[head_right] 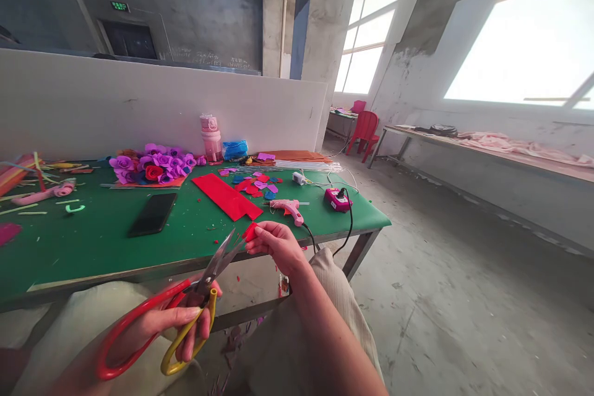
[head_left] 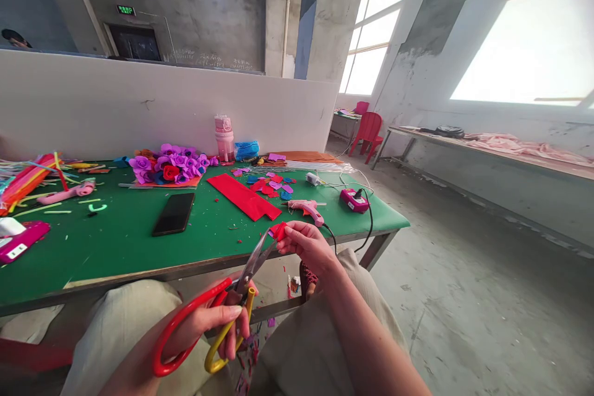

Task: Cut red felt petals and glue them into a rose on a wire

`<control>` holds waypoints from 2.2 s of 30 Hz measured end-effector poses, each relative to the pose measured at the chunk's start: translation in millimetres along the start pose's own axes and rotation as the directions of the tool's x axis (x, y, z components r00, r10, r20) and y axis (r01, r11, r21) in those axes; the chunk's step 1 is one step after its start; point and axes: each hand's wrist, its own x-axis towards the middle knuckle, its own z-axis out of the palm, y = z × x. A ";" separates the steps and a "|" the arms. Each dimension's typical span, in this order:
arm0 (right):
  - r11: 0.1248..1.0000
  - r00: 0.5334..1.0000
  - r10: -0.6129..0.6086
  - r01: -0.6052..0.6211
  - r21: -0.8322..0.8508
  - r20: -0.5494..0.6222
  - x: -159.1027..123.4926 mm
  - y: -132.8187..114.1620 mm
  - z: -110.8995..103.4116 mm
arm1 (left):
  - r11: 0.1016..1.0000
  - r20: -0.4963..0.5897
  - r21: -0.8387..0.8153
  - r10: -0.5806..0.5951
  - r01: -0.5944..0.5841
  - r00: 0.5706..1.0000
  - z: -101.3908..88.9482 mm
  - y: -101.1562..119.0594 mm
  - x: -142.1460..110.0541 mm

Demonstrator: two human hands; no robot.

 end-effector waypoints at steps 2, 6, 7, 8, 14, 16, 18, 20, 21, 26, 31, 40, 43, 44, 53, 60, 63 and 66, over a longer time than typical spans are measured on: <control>1.000 1.000 0.001 -0.001 0.006 -0.005 -0.1 -0.8 -0.1 | 1.000 -0.006 -0.012 0.000 0.000 1.000 0.1 -0.4 -0.2; 0.997 0.999 -0.014 0.017 0.072 -0.049 2.1 2.0 -2.1 | 0.998 -0.026 -0.064 0.026 -0.028 0.999 0.3 0.3 0.8; 0.995 0.998 -0.015 0.021 0.096 -0.061 3.1 3.7 -2.3 | 0.997 -0.027 -0.066 0.032 -0.034 0.999 0.1 0.5 1.5; 0.993 0.998 -0.011 0.019 0.119 -0.069 4.1 5.4 -2.3 | 0.997 -0.024 -0.067 0.038 -0.040 0.999 -0.3 0.7 2.4; 0.986 0.998 0.021 -0.010 0.165 -0.065 7.7 11.9 0.5 | 0.996 0.034 -0.065 0.055 -0.053 0.998 -1.7 1.1 6.6; 0.986 0.998 0.019 -0.009 0.169 -0.060 7.7 11.8 0.9 | 0.996 0.055 -0.060 0.067 -0.064 0.996 -1.7 0.8 7.2; 0.985 0.999 0.019 -0.011 0.171 -0.050 7.3 11.1 1.1 | 0.996 0.060 -0.057 0.071 -0.067 0.996 -1.9 0.2 7.9; 0.985 0.999 0.025 -0.018 0.172 -0.036 6.7 10.5 1.3 | 0.997 0.055 -0.052 0.066 -0.063 0.996 -2.5 -0.7 8.6; 0.985 0.999 0.027 -0.021 0.172 -0.030 6.4 10.2 1.4 | 0.997 0.055 -0.050 0.067 -0.065 0.996 -2.8 -1.2 9.0; 0.985 1.000 0.019 -0.017 0.172 -0.010 5.8 10.4 1.5 | 0.997 0.062 -0.044 0.069 -0.066 0.996 -3.9 -3.1 10.1; 0.986 1.000 0.016 -0.015 0.169 -0.006 6.2 12.0 0.5 | 0.996 0.069 -0.050 0.078 -0.075 0.995 -4.1 -3.6 10.3; 0.984 1.000 0.018 -0.016 0.180 -0.007 5.9 10.3 1.7 | 0.998 0.054 -0.039 0.059 -0.057 0.997 -2.3 -1.0 8.8; 0.983 1.000 0.007 -0.007 0.182 -0.002 6.2 11.2 1.2 | 0.997 0.054 -0.049 0.069 -0.066 0.996 -2.7 -1.3 9.0; 0.983 1.000 0.003 -0.003 0.183 0.001 6.3 11.4 1.1 | 0.996 0.057 -0.051 0.071 -0.068 0.996 -2.9 -1.5 9.1; 0.984 1.000 0.000 0.000 0.178 -0.004 6.0 9.7 1.4 | 0.997 0.078 -0.048 0.062 -0.058 0.995 -3.9 -2.2 9.2; 0.985 1.000 0.003 -0.002 0.172 -0.007 6.0 10.4 0.4 | 0.998 0.087 -0.041 0.059 -0.056 0.994 -3.9 -1.5 9.1; 0.985 1.000 0.004 -0.002 0.171 -0.011 6.1 10.3 0.3 | 0.998 0.078 -0.034 0.058 -0.056 0.995 -3.5 -0.8 8.9; 0.985 1.000 0.004 0.000 0.172 -0.022 5.9 10.2 0.2 | 0.998 0.079 -0.032 0.063 -0.061 0.995 -3.2 0.0 8.5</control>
